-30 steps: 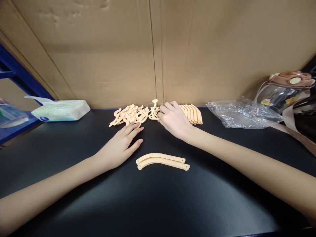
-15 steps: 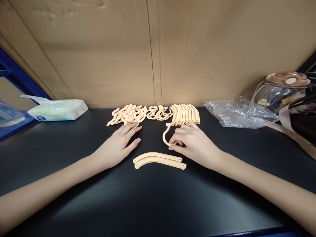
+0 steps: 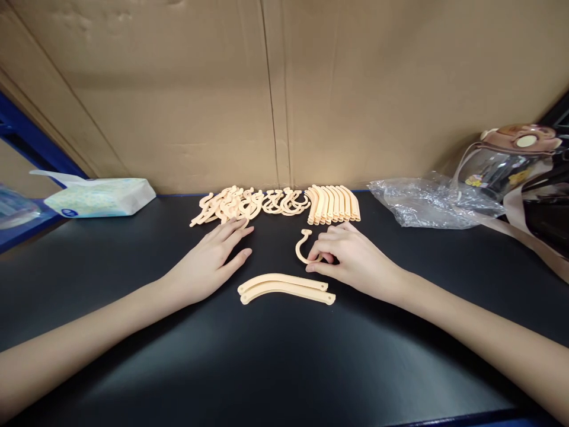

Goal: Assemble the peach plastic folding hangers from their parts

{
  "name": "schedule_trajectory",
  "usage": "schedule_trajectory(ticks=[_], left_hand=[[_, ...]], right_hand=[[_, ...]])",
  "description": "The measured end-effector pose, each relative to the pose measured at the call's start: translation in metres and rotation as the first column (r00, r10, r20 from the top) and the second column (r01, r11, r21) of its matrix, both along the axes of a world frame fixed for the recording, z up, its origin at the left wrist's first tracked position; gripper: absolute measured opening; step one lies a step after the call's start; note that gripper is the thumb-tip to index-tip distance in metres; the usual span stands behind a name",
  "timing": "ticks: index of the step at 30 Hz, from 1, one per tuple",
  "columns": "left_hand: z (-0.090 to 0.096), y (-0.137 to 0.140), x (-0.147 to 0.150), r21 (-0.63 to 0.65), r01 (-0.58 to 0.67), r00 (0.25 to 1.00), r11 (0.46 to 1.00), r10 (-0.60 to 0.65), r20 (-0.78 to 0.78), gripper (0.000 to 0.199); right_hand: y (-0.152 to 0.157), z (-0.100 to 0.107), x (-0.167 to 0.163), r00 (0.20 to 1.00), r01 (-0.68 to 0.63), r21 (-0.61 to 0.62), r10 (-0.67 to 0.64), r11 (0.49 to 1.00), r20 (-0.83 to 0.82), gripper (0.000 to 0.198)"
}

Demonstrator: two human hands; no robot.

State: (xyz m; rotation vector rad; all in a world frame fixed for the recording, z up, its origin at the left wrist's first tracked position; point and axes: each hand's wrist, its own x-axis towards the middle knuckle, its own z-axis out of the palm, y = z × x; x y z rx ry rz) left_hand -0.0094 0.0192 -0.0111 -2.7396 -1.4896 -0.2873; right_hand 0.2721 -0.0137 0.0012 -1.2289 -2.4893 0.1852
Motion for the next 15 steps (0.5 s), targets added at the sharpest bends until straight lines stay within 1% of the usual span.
schedule_trajectory(ticks=[6, 15], left_hand=[[0.0001, 0.0012, 0.0011, 0.0, -0.002, 1.0, 1.0, 0.002, -0.01, 0.054], [-0.0011, 0.0007, 0.0008, 0.003, 0.005, 1.0, 1.0, -0.005, -0.001, 0.054]], right_hand=[[0.0007, 0.0003, 0.0018, 1.0, -0.007, -0.029, 0.007, 1.0, -0.009, 0.017], [-0.001, -0.0006, 0.0021, 1.0, -0.015, -0.015, 0.015, 1.0, 0.007, 0.014]])
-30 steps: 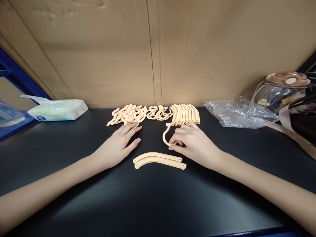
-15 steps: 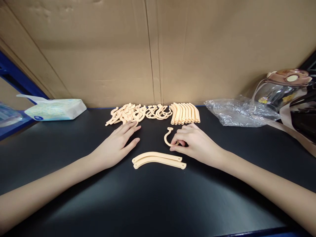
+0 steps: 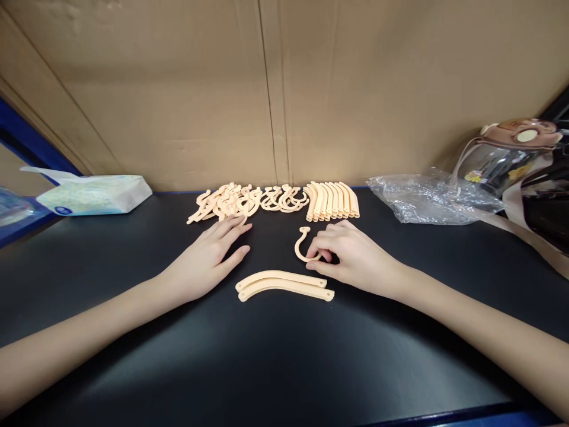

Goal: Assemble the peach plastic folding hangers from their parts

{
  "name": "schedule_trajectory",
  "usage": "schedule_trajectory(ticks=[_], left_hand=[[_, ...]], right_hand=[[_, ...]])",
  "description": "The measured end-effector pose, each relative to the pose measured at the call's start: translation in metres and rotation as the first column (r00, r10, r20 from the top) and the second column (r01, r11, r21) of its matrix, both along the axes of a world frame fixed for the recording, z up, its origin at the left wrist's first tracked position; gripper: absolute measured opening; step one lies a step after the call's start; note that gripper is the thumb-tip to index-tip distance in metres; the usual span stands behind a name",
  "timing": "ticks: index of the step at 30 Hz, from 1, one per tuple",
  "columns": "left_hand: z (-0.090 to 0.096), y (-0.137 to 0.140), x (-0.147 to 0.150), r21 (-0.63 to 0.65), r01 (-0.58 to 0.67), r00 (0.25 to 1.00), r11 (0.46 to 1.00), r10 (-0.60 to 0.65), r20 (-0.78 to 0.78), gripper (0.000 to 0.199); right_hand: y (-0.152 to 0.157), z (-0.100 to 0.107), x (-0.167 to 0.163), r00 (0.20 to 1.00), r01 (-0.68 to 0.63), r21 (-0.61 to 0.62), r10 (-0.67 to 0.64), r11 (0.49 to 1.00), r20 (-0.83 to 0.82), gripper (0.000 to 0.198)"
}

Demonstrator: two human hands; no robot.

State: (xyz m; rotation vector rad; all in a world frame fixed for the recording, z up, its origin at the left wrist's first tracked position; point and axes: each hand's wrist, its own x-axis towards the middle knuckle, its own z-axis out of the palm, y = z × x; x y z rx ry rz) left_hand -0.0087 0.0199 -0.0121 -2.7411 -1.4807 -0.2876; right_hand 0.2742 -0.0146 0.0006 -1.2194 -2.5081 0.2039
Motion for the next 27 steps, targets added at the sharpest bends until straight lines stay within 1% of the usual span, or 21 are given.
schedule_trajectory(ticks=[18, 21, 24, 27], left_hand=[[0.0012, -0.0005, 0.001, 0.0, 0.007, 1.0, 1.0, -0.007, 0.024, 0.053], [0.0008, -0.0002, 0.0006, -0.001, 0.004, 1.0, 1.0, -0.004, 0.011, 0.054], [0.0003, 0.0001, 0.0002, 0.005, 0.008, 1.0, 1.0, -0.008, 0.003, 0.054], [0.0002, 0.0003, 0.0003, 0.005, 0.008, 1.0, 1.0, -0.008, -0.001, 0.055]], right_hand=[[-0.0011, 0.0016, -0.0014, 1.0, -0.003, -0.016, 0.003, 1.0, 0.009, 0.014], [-0.0012, 0.0026, -0.0016, 1.0, -0.013, 0.004, 0.013, 1.0, 0.016, 0.014], [-0.0011, 0.0031, 0.0001, 1.0, -0.017, 0.044, 0.017, 0.999, 0.004, 0.021], [-0.0008, 0.0027, 0.0038, 1.0, -0.003, 0.056, 0.002, 0.998, 0.012, 0.04]])
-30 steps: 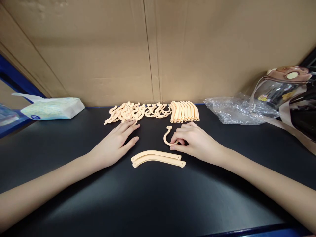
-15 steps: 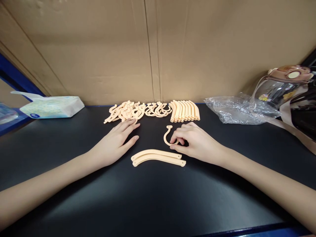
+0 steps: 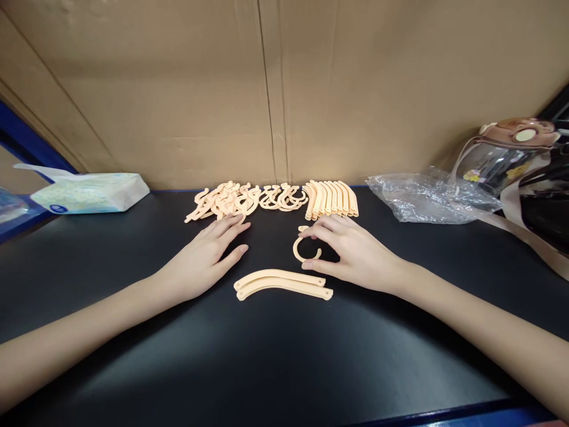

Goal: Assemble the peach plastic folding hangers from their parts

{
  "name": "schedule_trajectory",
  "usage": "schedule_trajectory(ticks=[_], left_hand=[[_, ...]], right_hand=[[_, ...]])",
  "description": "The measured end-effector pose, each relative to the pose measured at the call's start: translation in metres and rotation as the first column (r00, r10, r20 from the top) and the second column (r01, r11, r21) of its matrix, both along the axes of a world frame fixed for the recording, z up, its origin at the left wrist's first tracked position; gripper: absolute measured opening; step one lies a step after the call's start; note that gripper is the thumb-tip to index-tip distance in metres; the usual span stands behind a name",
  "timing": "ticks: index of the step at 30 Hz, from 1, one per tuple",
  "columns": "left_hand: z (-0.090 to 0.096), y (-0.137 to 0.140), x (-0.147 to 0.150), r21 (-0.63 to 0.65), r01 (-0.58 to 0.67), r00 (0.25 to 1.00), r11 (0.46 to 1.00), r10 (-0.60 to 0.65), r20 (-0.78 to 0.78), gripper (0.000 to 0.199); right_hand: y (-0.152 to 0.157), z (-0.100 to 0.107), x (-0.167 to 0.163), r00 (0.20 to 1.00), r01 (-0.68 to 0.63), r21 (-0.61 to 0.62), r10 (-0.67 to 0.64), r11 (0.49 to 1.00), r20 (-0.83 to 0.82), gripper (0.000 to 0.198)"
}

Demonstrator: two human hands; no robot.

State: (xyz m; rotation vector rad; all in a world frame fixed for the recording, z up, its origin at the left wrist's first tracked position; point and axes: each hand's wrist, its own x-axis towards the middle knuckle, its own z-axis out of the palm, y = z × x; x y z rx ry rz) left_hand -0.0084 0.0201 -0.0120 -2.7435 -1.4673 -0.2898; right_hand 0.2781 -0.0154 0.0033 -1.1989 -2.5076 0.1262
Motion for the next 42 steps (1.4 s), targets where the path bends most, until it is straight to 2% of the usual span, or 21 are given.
schedule_trajectory(ticks=[3, 8, 16, 29, 33, 35, 38, 42], left_hand=[[0.0, 0.0, 0.0, -0.006, -0.005, 1.0, 1.0, 0.005, -0.002, 0.055], [0.001, -0.001, 0.0, -0.004, -0.001, 1.0, 1.0, 0.001, 0.011, 0.054], [0.0, 0.0, 0.0, 0.003, 0.002, 1.0, 1.0, -0.002, 0.019, 0.053], [-0.002, -0.001, -0.001, 0.056, -0.007, 1.0, 0.998, 0.008, -0.02, 0.052], [0.007, -0.001, -0.002, 0.179, 0.009, 0.998, 0.984, 0.002, -0.062, 0.051], [0.016, 0.002, -0.006, 0.269, -0.029, 0.997, 0.963, 0.046, -0.059, 0.048], [0.032, 0.007, -0.015, 0.328, -0.186, 0.978, 0.926, 0.207, -0.028, 0.037], [0.044, 0.012, -0.022, 0.218, -0.279, 0.959, 0.935, 0.281, 0.021, 0.031]], right_hand=[[0.0, 0.0, 0.004, 0.998, 0.022, -0.005, -0.022, 1.0, 0.056, 0.056], [0.0, 0.003, 0.007, 0.994, 0.039, 0.003, -0.039, 0.999, 0.105, 0.061], [0.001, 0.003, 0.009, 0.991, 0.022, 0.006, -0.023, 1.0, 0.133, 0.053], [0.0, 0.004, 0.007, 0.987, 0.018, -0.005, -0.017, 1.0, 0.163, 0.055], [0.0, 0.003, 0.008, 0.988, 0.015, 0.009, -0.016, 1.0, 0.15, 0.054], [0.0, 0.002, 0.009, 0.988, 0.017, 0.007, -0.018, 1.0, 0.155, 0.054], [0.0, 0.001, 0.009, 0.985, 0.025, -0.004, -0.024, 1.0, 0.17, 0.056], [0.0, 0.0, 0.009, 0.984, 0.037, -0.008, -0.035, 0.999, 0.176, 0.058]])
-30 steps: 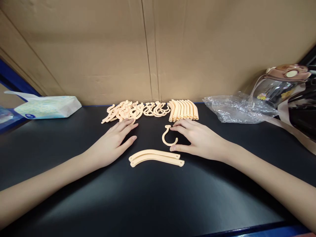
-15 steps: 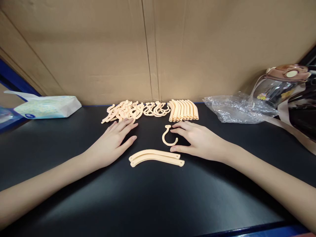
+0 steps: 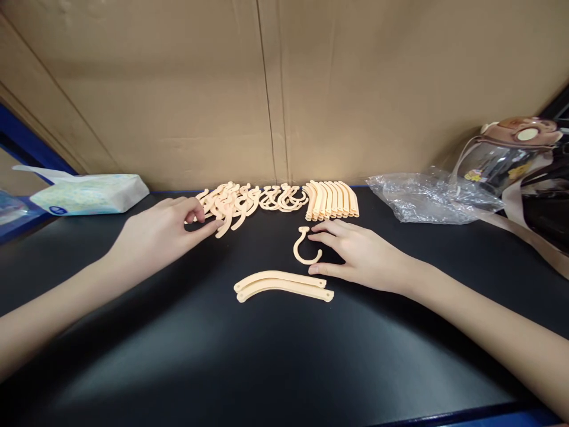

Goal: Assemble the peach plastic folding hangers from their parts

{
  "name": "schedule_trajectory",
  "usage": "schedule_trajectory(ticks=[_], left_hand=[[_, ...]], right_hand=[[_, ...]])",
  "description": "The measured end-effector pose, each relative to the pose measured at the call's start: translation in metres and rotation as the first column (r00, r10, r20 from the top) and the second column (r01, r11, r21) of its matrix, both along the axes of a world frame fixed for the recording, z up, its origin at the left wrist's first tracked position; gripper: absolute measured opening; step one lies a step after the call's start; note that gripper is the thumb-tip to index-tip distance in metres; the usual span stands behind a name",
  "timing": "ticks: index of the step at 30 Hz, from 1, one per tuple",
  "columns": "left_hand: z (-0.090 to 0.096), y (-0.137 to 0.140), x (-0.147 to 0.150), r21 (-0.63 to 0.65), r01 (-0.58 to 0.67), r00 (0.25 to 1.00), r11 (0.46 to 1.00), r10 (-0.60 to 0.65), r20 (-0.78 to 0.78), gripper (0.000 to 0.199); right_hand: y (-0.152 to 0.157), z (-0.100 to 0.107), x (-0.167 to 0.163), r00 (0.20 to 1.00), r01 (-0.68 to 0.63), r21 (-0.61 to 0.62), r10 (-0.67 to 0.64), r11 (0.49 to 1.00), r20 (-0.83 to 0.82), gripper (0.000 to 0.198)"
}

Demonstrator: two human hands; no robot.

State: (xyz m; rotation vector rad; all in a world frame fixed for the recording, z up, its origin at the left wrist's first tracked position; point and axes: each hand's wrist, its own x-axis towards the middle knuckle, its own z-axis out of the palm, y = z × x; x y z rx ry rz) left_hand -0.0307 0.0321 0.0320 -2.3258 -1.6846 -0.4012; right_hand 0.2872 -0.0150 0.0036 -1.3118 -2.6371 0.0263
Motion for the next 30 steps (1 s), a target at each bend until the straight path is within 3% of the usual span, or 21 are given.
schedule_trajectory(ticks=[10, 18, 24, 27, 30], left_hand=[[-0.007, -0.003, 0.005, -0.192, -0.028, 0.999, 0.981, 0.032, 0.014, 0.024], [-0.008, -0.003, 0.006, -0.24, -0.114, 0.988, 0.964, 0.134, 0.07, 0.013], [0.002, -0.005, 0.006, -0.229, -0.162, 0.963, 0.96, 0.204, 0.176, 0.018], [0.001, -0.004, 0.007, -0.303, -0.002, 0.928, 0.953, 0.115, 0.355, 0.025], [-0.004, -0.002, 0.009, -0.456, 0.257, 0.842, 0.852, 0.034, 0.538, 0.031]], right_hand=[[0.0, 0.001, 0.0, 1.0, -0.008, 0.002, 0.008, 1.0, 0.017, 0.059], [0.0, 0.001, -0.001, 0.999, -0.006, 0.01, 0.006, 1.0, 0.041, 0.061], [0.0, 0.0, 0.0, 0.999, -0.006, 0.015, 0.005, 1.0, 0.045, 0.06], [0.0, 0.0, 0.0, 0.999, -0.005, 0.014, 0.004, 1.0, 0.044, 0.061], [0.0, 0.0, 0.0, 0.999, -0.006, 0.008, 0.005, 1.0, 0.045, 0.061]])
